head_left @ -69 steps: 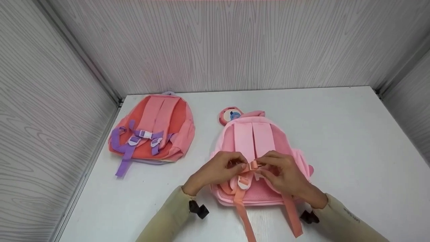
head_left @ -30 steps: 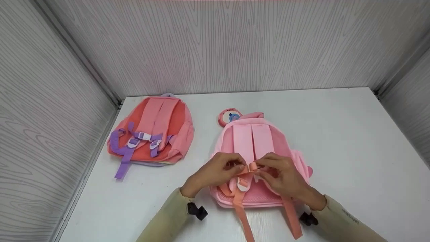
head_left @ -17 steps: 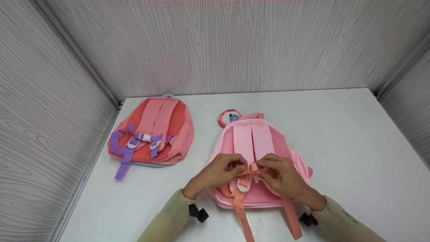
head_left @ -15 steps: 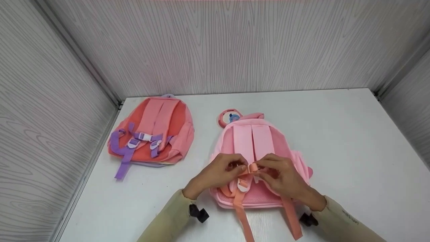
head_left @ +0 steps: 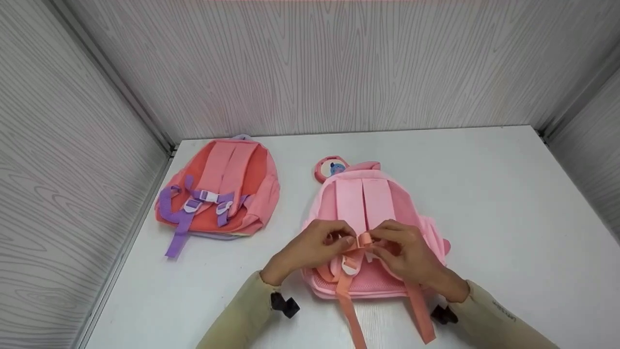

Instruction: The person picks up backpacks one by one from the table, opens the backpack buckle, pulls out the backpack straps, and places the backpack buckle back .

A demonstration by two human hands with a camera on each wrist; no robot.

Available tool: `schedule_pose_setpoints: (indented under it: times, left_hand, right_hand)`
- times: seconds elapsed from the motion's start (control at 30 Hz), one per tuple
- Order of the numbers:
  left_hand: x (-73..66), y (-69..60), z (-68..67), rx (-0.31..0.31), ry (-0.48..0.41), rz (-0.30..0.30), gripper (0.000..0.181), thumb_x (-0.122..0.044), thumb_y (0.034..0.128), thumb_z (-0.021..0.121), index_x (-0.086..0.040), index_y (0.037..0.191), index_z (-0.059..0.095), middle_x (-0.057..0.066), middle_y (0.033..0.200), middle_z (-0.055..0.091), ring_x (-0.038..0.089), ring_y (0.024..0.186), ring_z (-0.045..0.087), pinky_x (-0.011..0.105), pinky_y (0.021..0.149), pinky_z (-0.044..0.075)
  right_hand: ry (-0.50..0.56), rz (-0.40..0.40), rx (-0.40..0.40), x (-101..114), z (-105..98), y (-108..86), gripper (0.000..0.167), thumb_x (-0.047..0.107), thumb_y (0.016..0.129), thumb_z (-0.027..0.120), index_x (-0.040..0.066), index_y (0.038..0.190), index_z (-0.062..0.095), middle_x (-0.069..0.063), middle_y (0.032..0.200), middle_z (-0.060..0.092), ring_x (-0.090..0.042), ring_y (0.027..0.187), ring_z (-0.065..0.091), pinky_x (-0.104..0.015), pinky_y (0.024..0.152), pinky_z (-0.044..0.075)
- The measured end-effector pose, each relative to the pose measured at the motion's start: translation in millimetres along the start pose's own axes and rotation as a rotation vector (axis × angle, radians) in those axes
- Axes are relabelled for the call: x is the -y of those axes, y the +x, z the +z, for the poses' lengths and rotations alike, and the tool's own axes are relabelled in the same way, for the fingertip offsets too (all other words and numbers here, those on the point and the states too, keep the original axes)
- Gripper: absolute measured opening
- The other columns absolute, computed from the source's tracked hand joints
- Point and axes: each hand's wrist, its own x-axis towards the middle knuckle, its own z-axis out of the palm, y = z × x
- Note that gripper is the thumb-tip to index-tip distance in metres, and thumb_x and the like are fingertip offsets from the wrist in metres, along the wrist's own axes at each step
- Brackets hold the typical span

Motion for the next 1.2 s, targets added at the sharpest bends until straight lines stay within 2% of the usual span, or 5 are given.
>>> schedule_pose_setpoints:
  times: [0.1,0.27,0.67,0.87,1.2]
  left_hand:
    - [0.5,-1.2,-4.4,0.014,0.012,-0.023,0.012,-0.024,0.1067,0.066,-0.02,0.113,0.076,-0.009,0.098,0.069,0.008,0.091,0.061,0.025,0.083,0.054]
    - [1.8,-0.5,-7.0,0.018,0.027,-0.017,0.011,-0.02,0.106,0.066,-0.018,0.112,0.075,-0.007,0.096,0.067,0.009,0.09,0.061,0.024,0.081,0.053]
    - [3.8,1.5,3.2,-0.027,0.017,0.011,0.012,-0.019,0.1069,0.065,-0.02,0.111,0.076,-0.009,0.098,0.068,0.009,0.091,0.06,0.025,0.082,0.052]
    - [3.7,0.8,6.1,-0.043,-0.01,0.013,0.012,-0.019,0.107,0.065,-0.02,0.112,0.076,-0.009,0.098,0.069,0.009,0.091,0.06,0.025,0.083,0.052]
    - [2.8,1.5,6.8,-0.046,-0.005,0.012,0.015,-0.019,0.1069,0.065,-0.02,0.116,0.076,-0.009,0.103,0.07,0.008,0.094,0.06,0.025,0.084,0.051]
  right_hand:
    - [-0.013,0.001,0.0,-0.6,-1.0,-0.1,0.033,0.001,0.085,0.088,0.011,0.116,0.082,0.001,0.094,0.073,-0.009,0.07,0.058,-0.031,0.052,0.05]
    - [-0.012,-0.021,-0.006,-1.6,-2.3,0.3,0.033,-0.001,0.085,0.087,0.009,0.116,0.082,0.0,0.093,0.073,-0.008,0.067,0.054,-0.029,0.051,0.046]
    - [-0.008,0.027,0.014,1.7,-2.6,-0.2,0.032,0.003,0.087,0.087,0.012,0.117,0.082,0.001,0.095,0.074,-0.01,0.07,0.059,-0.028,0.054,0.051]
    - [0.011,-0.002,0.006,0.4,-0.8,0.5,0.032,0.0,0.086,0.087,0.011,0.115,0.082,0.001,0.095,0.075,-0.011,0.072,0.06,-0.029,0.055,0.051]
    - [0.021,-0.03,0.0,0.1,0.1,1.0,0.031,-0.001,0.086,0.086,0.009,0.114,0.082,-0.001,0.094,0.074,-0.01,0.072,0.059,-0.028,0.055,0.049]
